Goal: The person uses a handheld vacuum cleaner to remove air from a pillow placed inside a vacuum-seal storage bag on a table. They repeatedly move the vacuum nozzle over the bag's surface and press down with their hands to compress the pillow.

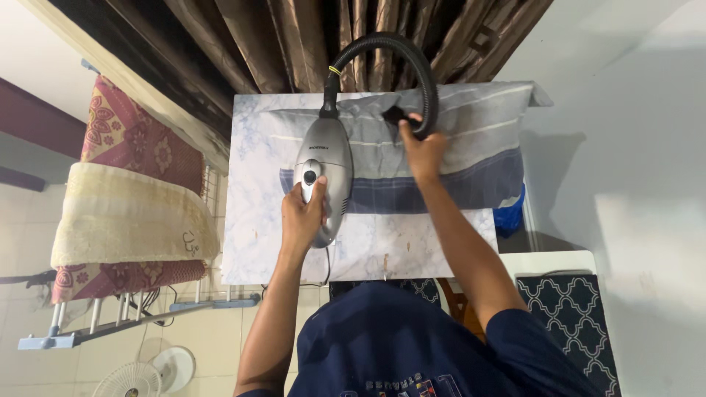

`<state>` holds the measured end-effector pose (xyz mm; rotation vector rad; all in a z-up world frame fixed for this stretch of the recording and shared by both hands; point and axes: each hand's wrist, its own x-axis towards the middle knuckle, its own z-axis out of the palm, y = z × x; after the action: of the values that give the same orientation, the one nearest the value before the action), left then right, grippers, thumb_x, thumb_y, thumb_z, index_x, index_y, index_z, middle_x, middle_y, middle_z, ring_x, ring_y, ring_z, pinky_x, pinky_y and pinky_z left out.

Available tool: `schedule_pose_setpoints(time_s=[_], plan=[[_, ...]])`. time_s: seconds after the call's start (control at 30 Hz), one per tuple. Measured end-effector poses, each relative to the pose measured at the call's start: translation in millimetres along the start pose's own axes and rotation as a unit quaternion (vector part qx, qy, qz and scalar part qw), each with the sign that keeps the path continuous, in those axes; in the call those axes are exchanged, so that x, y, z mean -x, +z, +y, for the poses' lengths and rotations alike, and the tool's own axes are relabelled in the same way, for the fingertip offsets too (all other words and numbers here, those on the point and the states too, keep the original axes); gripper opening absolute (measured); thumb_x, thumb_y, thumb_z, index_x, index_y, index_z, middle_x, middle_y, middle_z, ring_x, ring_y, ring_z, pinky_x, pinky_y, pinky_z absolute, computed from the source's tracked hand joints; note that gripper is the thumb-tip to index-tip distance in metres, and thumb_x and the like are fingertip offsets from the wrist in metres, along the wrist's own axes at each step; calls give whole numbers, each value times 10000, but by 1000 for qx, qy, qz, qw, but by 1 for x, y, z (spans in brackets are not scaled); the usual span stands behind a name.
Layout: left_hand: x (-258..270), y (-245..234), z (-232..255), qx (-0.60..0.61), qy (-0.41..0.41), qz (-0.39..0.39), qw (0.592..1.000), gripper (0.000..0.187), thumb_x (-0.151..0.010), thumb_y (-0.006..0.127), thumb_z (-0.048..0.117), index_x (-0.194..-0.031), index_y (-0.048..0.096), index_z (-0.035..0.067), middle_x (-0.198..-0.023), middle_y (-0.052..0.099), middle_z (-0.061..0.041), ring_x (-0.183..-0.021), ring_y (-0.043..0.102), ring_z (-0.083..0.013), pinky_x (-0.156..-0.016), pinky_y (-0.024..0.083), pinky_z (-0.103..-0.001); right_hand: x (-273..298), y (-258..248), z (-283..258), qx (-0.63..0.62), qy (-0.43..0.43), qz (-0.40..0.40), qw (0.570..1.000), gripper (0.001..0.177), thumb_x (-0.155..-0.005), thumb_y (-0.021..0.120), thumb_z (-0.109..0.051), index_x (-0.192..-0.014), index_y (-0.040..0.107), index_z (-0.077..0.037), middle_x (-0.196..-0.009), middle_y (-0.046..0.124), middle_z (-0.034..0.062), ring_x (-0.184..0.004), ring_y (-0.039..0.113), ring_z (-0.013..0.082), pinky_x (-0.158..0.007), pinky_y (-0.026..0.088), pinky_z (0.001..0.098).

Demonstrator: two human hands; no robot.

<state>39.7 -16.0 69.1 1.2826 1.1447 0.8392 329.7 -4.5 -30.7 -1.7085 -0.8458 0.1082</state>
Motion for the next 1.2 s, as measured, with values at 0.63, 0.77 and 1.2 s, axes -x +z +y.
schedule_pose_setpoints(time_s=[0.63,0.77,1.2], plan=[[-12,65,25,-72,29,-78,994,424,-954,697,391,-776,614,16,-572,605,-23,-455,559,-98,-435,441,-278,-25,-153,8,64,-31,75,995,240,-896,864,-135,-1012,747,39,-768,710,72,-688,625,114,-658,513,278],[-12,89,26,-62,39,-103,992,423,-947,706,383,-764,614,12,-575,607,-32,-451,571,-103,-431,445,-283,-20,-167,21,112,-50,141,982,261,-885,865,-126,-1012,736,62,-756,704,93,-668,628,131,-663,521,298],[8,70,18,-30,21,-34,999,451,-966,695,397,-763,588,10,-546,575,-23,-438,534,-90,-417,413,-280,12,-61,5,-327,189,71,923,228,-871,780,-25,-1040,709,110,-873,725,76,-705,718,140,-684,626,275]])
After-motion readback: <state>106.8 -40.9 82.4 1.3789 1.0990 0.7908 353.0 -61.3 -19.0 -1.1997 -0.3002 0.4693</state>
